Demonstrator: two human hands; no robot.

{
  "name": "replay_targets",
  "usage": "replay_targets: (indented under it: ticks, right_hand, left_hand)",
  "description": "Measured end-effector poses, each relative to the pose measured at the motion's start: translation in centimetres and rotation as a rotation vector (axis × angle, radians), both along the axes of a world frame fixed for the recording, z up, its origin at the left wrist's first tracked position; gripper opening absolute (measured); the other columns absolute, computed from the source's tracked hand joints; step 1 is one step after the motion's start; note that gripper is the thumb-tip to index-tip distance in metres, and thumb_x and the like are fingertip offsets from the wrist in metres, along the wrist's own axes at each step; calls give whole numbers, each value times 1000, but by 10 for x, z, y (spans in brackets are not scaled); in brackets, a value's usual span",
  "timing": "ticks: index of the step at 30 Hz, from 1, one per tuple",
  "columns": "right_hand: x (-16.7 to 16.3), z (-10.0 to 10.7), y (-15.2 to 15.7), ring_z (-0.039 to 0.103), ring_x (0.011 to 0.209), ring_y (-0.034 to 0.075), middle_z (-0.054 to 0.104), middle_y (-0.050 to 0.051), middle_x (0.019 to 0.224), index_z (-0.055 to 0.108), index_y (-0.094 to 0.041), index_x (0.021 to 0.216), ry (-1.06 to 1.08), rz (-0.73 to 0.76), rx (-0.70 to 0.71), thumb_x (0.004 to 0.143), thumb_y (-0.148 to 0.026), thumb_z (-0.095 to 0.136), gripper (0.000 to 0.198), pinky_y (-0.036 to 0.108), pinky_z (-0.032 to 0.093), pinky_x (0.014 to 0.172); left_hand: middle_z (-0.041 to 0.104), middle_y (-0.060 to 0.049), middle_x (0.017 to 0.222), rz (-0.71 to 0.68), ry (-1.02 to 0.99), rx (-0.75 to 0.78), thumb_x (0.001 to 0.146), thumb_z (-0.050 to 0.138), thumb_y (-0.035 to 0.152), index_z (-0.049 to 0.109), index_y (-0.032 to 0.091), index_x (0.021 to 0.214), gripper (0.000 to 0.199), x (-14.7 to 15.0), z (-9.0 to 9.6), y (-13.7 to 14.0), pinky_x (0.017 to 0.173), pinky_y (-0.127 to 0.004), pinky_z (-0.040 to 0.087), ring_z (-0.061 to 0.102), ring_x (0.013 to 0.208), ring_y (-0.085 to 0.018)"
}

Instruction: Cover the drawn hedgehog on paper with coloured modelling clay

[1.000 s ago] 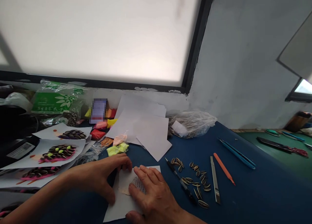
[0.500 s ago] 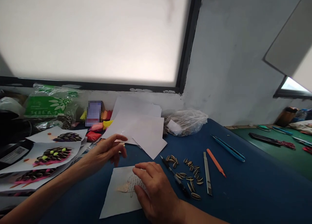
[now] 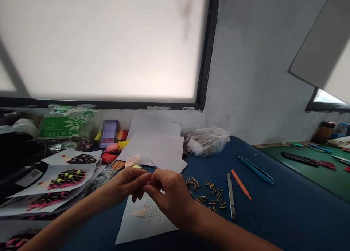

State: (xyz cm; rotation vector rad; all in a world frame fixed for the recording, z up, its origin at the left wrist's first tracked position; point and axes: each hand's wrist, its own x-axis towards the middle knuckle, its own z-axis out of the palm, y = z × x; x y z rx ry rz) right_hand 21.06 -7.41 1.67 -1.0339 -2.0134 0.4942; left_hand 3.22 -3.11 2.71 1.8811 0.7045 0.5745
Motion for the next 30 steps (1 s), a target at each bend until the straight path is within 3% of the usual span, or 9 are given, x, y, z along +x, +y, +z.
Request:
replay_targets:
  ticks: [4, 5, 7, 8, 11, 15, 18, 24, 30]
  right_hand:
    - [-4, 12, 15, 53, 60, 11, 61, -2, 69, 58, -18, 77, -46, 11, 50, 95, -28, 57, 21, 23, 40, 56]
    - [-5, 16, 19, 51, 59, 11, 60, -1, 68, 58, -18, 76, -68, -2, 80, 96, -28, 56, 22, 24, 39, 56]
    - [-5, 24, 28, 51, 59, 11, 60, -1, 68, 60, -18, 78, -91, -38, 84, 94, -26, 57, 18, 24, 39, 55]
    - [-6, 28, 31, 51, 58, 11, 60, -1, 68, 60, -18, 78, -89, -45, 79, 93, -27, 58, 18, 23, 38, 53]
    - [-12, 38, 42, 51, 56, 11, 60, -1, 65, 61, -19, 75, -64, -56, 88, 93, -27, 58, 20, 23, 35, 51]
    - [-26, 48, 54, 55, 58, 12, 64, 0, 68, 63, -18, 79, -35, -51, 90, 95, -28, 55, 21, 24, 36, 53]
    - [-34, 52, 59, 57, 58, 12, 67, 1, 69, 62, -17, 75, -23, -58, 61, 96, -26, 51, 25, 24, 36, 54]
    - [-30, 28, 67, 56, 58, 13, 65, 1, 66, 61, -18, 71, -12, -97, -17, 89, -23, 59, 20, 23, 35, 54]
    - [-27, -11, 80, 53, 59, 13, 61, 0, 64, 57, -18, 64, 75, -193, -110, 80, -16, 64, 17, 23, 36, 55]
  left_hand:
    - [59, -1, 61, 53, 46, 22, 93, 32, 64, 62, 17, 73, 59, -14, 3, 14, 54, -25, 44, 55, 54, -14]
    - [61, -2, 64, 139, 103, 73, 95, 29, 61, 64, 17, 78, 59, -20, 3, 21, 56, -26, 44, 57, 56, -15]
    - [62, -2, 67, 469, 284, 327, 94, 33, 54, 65, 18, 86, 49, -35, 2, 34, 57, -27, 42, 57, 60, -17]
    - [64, -3, 70, 556, 419, 456, 93, 35, 49, 65, 19, 83, 43, -41, 0, 40, 60, -28, 42, 59, 65, -19]
    - [68, -6, 85, 562, 539, 534, 85, 47, 32, 66, 20, 90, 23, -53, -5, 48, 70, -31, 43, 63, 80, -23]
    - [68, -9, 104, 518, 649, 562, 74, 60, 27, 65, 20, 105, 31, -45, -14, 46, 82, -33, 44, 62, 99, -28]
    - [65, -13, 108, 580, 701, 570, 82, 54, 27, 63, 18, 108, 29, -35, -17, 50, 84, -36, 44, 61, 101, -29]
    - [60, -18, 118, 726, 641, 548, 89, 47, 26, 60, 13, 114, 31, -24, -31, 70, 92, -40, 41, 56, 114, -32]
    - [66, -13, 95, 750, 374, 410, 84, 55, 31, 65, 13, 96, 25, -32, -45, 86, 81, -37, 45, 63, 93, -29]
